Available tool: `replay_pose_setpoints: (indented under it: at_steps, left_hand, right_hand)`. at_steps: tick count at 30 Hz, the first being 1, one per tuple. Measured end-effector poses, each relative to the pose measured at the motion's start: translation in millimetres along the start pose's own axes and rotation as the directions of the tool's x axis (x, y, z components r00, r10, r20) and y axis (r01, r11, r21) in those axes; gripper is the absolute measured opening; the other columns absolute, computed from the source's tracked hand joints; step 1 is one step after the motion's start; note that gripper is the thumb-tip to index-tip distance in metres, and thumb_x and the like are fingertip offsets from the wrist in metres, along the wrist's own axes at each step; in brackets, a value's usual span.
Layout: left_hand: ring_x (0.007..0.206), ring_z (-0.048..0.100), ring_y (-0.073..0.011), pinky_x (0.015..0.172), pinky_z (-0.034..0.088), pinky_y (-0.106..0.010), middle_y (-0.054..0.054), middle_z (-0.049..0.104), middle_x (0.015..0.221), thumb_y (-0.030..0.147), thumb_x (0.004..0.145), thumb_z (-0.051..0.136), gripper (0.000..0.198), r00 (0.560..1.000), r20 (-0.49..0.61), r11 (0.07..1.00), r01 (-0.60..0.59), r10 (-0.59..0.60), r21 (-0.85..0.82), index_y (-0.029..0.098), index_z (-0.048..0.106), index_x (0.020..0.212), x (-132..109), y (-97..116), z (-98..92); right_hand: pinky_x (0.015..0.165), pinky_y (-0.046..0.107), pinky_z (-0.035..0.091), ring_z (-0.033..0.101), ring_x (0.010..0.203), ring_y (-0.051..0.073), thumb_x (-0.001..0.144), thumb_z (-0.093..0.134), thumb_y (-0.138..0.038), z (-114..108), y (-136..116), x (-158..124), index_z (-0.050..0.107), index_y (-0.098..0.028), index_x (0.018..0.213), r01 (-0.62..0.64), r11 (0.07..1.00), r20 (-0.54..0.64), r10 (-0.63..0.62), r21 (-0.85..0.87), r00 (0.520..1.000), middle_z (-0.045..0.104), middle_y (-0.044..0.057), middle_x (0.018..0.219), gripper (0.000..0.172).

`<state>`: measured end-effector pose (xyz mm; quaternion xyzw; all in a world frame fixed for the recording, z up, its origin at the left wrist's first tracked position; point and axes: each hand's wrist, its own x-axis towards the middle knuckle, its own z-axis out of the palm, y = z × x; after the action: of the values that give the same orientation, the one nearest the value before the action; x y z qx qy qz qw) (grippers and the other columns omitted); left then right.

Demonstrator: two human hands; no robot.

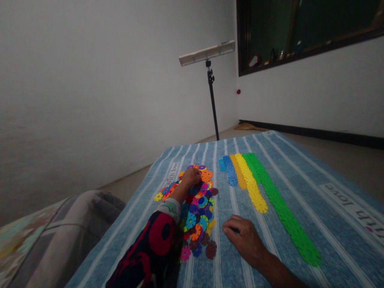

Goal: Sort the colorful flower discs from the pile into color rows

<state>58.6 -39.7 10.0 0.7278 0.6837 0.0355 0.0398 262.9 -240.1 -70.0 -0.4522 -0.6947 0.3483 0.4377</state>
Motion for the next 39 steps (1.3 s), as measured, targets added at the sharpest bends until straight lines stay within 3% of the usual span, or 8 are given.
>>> replay_pose_setpoints:
  at_steps: [8, 12, 19, 25, 39]
  left_hand:
    - [0.089, 0.069, -0.0184, 0.074, 0.048, -0.022, -0.003, 0.077, 0.096, 0.017, 0.074, 0.061, 0.031, 0.997, 0.063, 0.998, -0.04, 0.043, -0.043, 0.021, 0.078, 0.1, 2.9, 0.6, 5.1]
    - [0.086, 0.068, -0.018, 0.073, 0.048, -0.022, -0.002, 0.076, 0.092, 0.02, 0.073, 0.065, 0.032, 0.996, 0.073, 0.997, -0.045, 0.049, -0.061, 0.021, 0.077, 0.103, 3.2, -1.1, 6.7]
    - [0.074, 0.066, -0.0179, 0.063, 0.046, -0.023, -0.003, 0.074, 0.077, 0.023, 0.071, 0.069, 0.022, 0.993, 0.122, 0.998, 0.004, 0.003, -0.057, 0.016, 0.078, 0.09, -2.7, -10.3, 1.8]
    - [0.075, 0.067, -0.0182, 0.061, 0.045, -0.022, -0.004, 0.075, 0.08, 0.019, 0.069, 0.067, 0.023, 0.988, 0.155, 0.998, -0.012, 0.021, -0.056, 0.016, 0.079, 0.089, -10.8, -8.8, -0.4]
    - [0.071, 0.063, -0.0142, 0.061, 0.043, -0.02, -0.001, 0.072, 0.073, 0.017, 0.068, 0.067, 0.018, 0.992, 0.12, 0.997, -0.031, 0.04, -0.074, 0.016, 0.077, 0.082, -10.4, -10.6, 4.8]
  right_hand:
    - [0.064, 0.025, 0.042, 0.06, 0.068, 0.013, 0.083, 0.054, -0.019, -0.9, -0.9, 1.2, 0.069, -0.02, 0.068, 0.019, 1.0, -0.005, -0.019, 0.001, 1.0, 0.062, 0.001, 0.068, 0.022]
    - [0.065, 0.025, 0.042, 0.06, 0.068, 0.014, 0.083, 0.054, -0.019, -0.7, -0.3, 0.8, 0.069, -0.019, 0.067, 0.016, 1.0, -0.004, -0.016, -0.007, 1.0, 0.062, 0.002, 0.068, 0.021]
    - [0.066, 0.025, 0.042, 0.061, 0.069, 0.014, 0.083, 0.053, -0.018, -1.1, -1.2, 0.9, 0.069, -0.018, 0.069, 0.006, 1.0, 0.005, -0.006, 0.0, 1.0, 0.062, 0.002, 0.07, 0.021]
    - [0.064, 0.024, 0.041, 0.059, 0.067, 0.013, 0.082, 0.054, -0.017, -1.1, -1.7, 0.4, 0.068, -0.018, 0.068, 0.017, 1.0, -0.005, -0.017, 0.004, 1.0, 0.061, 0.002, 0.068, 0.021]
    - [0.064, 0.024, 0.041, 0.058, 0.066, 0.013, 0.081, 0.055, -0.02, -4.4, -2.5, 2.1, 0.07, -0.018, 0.068, -0.026, 0.999, 0.001, 0.026, 0.035, 1.0, 0.059, 0.001, 0.067, 0.02]
